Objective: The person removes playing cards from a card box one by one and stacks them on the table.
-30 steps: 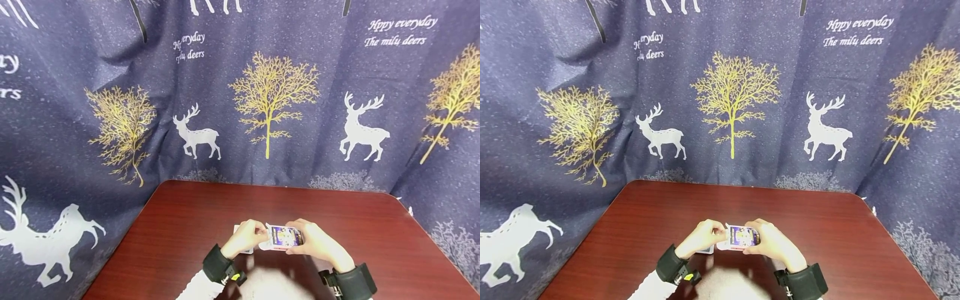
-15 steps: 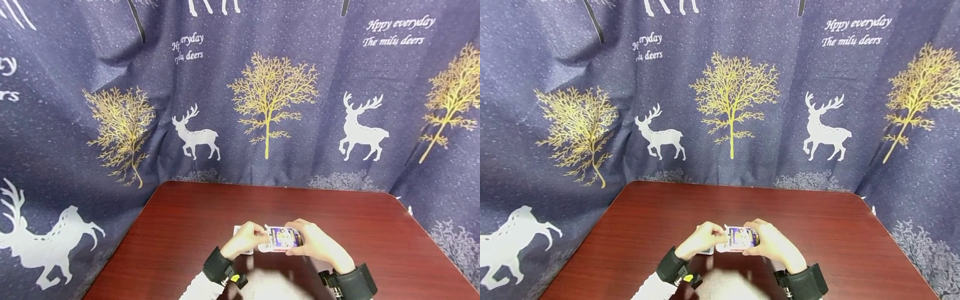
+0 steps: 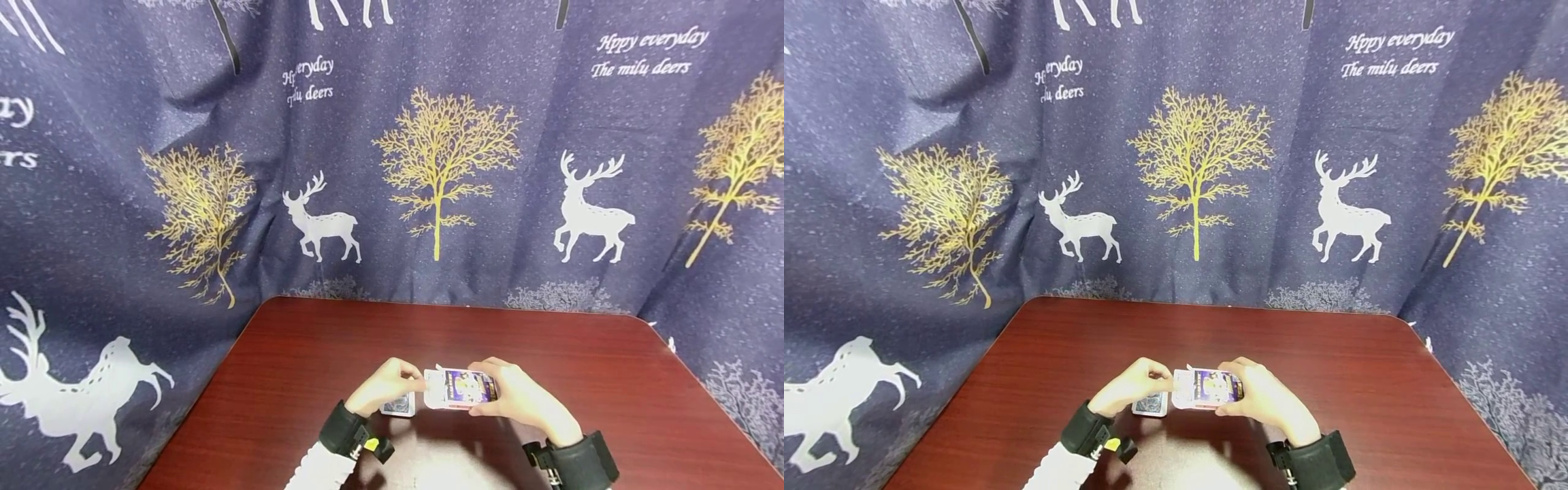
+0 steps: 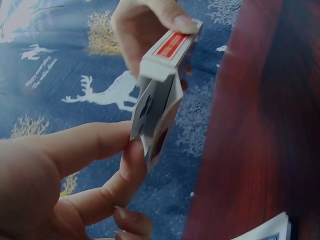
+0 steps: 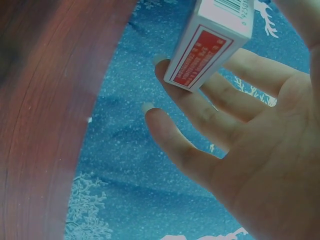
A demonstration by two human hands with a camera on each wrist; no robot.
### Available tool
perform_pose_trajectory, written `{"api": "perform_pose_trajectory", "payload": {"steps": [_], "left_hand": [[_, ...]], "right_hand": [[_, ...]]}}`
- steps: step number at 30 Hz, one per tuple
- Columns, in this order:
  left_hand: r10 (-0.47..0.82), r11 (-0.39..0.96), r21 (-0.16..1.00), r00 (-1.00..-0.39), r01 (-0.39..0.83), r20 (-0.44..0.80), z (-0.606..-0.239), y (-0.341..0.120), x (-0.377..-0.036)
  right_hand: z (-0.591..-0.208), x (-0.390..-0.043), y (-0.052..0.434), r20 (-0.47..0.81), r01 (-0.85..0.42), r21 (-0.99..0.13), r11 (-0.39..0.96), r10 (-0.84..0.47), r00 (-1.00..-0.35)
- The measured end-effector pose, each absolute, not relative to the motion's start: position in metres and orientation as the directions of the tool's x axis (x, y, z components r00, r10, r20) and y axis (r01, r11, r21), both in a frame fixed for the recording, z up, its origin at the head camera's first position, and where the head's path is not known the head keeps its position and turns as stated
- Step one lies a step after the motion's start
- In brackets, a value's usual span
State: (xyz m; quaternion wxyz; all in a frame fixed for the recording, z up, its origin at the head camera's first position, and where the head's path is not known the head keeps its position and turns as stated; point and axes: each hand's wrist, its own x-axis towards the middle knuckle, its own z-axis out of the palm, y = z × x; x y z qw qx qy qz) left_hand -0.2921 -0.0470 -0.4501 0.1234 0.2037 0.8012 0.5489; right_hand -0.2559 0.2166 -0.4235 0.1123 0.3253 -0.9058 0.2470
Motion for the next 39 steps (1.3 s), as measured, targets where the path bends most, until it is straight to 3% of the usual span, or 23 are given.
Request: {"api": "perform_pose_trajectory", "payload": {"steps": [15, 31, 39], "left_hand": [[0.500, 0.280, 0.941, -0.865, 0.192, 0.028, -0.444, -0.070, -0.297], [0.418, 0.217, 0.968, -0.908, 0.126, 0.024, -0.445, -0.088, -0.312], [0.405, 0.230, 0.949, -0.908, 0.215, 0.107, -0.448, -0.101, -0.319]], "right_hand": [[-0.428, -0.259, 0.220, 0.356, -0.626, -0.389, 0.676, -0.517, -0.779], [-0.422, -0.260, 0.223, 0.341, -0.609, -0.404, 0.682, -0.506, -0.793], [-0.426, -0.260, 0.223, 0.357, -0.622, -0.402, 0.672, -0.511, -0.782]]}}
